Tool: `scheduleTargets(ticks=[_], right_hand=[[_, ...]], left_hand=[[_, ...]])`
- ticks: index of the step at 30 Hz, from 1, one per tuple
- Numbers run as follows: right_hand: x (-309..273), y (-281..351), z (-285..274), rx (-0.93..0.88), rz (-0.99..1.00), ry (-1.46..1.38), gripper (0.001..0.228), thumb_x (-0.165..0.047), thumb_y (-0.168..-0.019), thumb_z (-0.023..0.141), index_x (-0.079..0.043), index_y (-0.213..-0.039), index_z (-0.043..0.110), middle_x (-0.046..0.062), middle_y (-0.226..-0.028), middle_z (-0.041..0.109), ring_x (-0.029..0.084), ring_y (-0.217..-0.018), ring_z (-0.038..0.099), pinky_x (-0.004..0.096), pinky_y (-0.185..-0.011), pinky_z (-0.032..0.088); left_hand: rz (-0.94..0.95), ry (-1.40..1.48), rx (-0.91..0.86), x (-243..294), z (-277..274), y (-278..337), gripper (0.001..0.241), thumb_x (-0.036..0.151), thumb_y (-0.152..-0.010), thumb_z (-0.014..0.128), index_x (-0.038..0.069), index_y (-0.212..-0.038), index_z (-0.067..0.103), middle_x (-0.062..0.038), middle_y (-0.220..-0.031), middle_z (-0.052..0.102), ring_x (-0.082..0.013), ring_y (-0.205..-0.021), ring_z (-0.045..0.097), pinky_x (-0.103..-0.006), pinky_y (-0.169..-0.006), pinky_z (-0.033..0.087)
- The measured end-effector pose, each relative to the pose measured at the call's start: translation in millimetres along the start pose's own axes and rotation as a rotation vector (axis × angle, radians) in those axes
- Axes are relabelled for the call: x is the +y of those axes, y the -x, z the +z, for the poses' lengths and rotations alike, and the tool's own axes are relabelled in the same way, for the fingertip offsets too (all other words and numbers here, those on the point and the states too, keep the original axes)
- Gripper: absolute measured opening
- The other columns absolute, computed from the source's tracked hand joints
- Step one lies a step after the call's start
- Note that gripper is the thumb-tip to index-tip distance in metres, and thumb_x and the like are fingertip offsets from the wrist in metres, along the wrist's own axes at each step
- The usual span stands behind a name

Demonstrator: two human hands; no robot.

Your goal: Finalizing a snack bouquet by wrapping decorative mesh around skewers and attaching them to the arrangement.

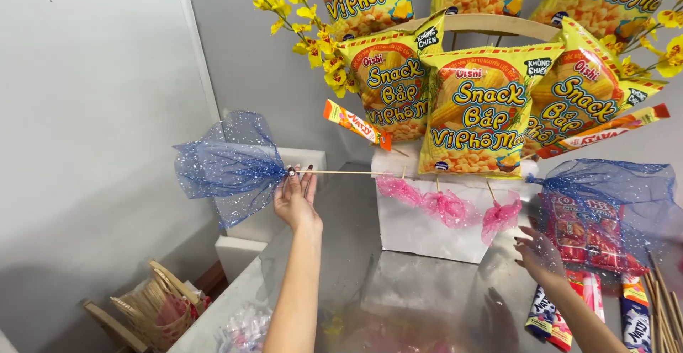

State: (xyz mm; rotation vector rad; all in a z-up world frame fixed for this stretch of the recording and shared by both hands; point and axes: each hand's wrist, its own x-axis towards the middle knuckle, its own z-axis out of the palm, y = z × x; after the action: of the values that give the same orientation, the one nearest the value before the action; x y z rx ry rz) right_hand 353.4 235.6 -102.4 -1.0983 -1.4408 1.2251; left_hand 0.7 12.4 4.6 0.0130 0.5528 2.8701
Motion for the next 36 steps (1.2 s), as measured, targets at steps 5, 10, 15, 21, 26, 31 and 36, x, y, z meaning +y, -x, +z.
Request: scheduleTargets(ticks=[5, 10, 15, 21, 26, 31, 36], right_hand=[[-18.3, -10.4, 17.4, -0.023, -0.016, 0.058, 0.044, 0.007, -0.085, 0.046, -0.005, -0.128, 0.041, 0.021, -0.118, 0.049, 0.033, -0.106, 0.049, 0.047, -0.084, 0.045], [-41.2, -6.3, 34.6, -0.02, -0.021, 0.045, 0.056, 0.012, -0.084, 0.043, -0.005, -0.135, 0.03, 0.019, -0.129, 0.041, 0.035, -0.114, 0.044, 0.048, -0.089, 0.04], [-60.3, 0.5, 44.8, -0.068, -0.11, -0.017, 0.041, -0.013, -0.085, 0.048, -0.007, -0.126, 0.045, 0.013, -0.125, 0.049, 0.028, -0.109, 0.05, 0.042, -0.089, 0.042], [-34.0, -29.1, 45.2, -0.027, -0.169, 0.045, 0.047, -0.007, -0.076, 0.059, -0.005, -0.121, 0.05, 0.017, -0.11, 0.054, 0.029, -0.097, 0.05, 0.042, -0.078, 0.045], [-20.1, -37.7, 47.3, 0.016, -0.209, 0.134, 0.049, -0.011, -0.075, 0.059, -0.007, -0.123, 0.048, 0.016, -0.118, 0.052, 0.03, -0.103, 0.049, 0.043, -0.08, 0.042], [-40.8, -22.6, 53.7, 0.002, -0.07, 0.159, 0.059, -0.015, -0.076, 0.057, -0.009, -0.132, 0.036, 0.017, -0.13, 0.042, 0.033, -0.116, 0.042, 0.047, -0.093, 0.037], [-30.2, -29.7, 53.5, 0.015, -0.111, 0.078, 0.046, -0.006, -0.079, 0.054, -0.005, -0.125, 0.046, 0.018, -0.121, 0.048, 0.033, -0.105, 0.048, 0.046, -0.083, 0.044]], left_hand=[[0.003, -0.001, -0.013, -15.3, 5.7, -12.5, 0.007, 0.0, -0.086, 0.05, -0.001, -0.093, 0.052, -0.015, -0.092, 0.063, -0.0291, -0.075, 0.064, -0.0422, -0.074, 0.056], [0.012, -0.021, 0.001, -30.2, 7.3, -22.9, 0.006, 0.0, -0.086, 0.049, -0.002, -0.091, 0.052, -0.015, -0.092, 0.064, -0.0274, -0.073, 0.064, -0.0425, -0.073, 0.057], [0.028, -0.004, -0.027, -35.8, 5.9, -29.3, 0.006, 0.001, -0.085, 0.051, 0.0, -0.091, 0.052, -0.013, -0.09, 0.062, -0.0287, -0.075, 0.064, -0.0424, -0.075, 0.056], [0.065, -0.076, -0.054, -36.4, 9.8, -27.6, 0.006, 0.002, -0.086, 0.049, 0.001, -0.09, 0.054, -0.011, -0.091, 0.063, -0.0272, -0.075, 0.065, -0.0395, -0.074, 0.056], [0.089, -0.045, -0.08, -51.4, 5.4, -32.2, 0.005, -0.001, -0.086, 0.048, 0.0, -0.09, 0.051, -0.012, -0.089, 0.062, -0.0306, -0.078, 0.066, -0.0412, -0.074, 0.056], [0.105, -0.068, -0.104, -49.0, 10.8, -30.9, 0.005, 0.001, -0.086, 0.049, 0.002, -0.09, 0.05, -0.012, -0.087, 0.064, -0.03, -0.077, 0.066, -0.0411, -0.075, 0.056], [0.188, -0.081, -0.137, -33.0, 12.8, -30.0, 0.005, -0.002, -0.087, 0.045, 0.0, -0.091, 0.048, -0.012, -0.083, 0.062, -0.0302, -0.073, 0.066, -0.0422, -0.073, 0.058]])
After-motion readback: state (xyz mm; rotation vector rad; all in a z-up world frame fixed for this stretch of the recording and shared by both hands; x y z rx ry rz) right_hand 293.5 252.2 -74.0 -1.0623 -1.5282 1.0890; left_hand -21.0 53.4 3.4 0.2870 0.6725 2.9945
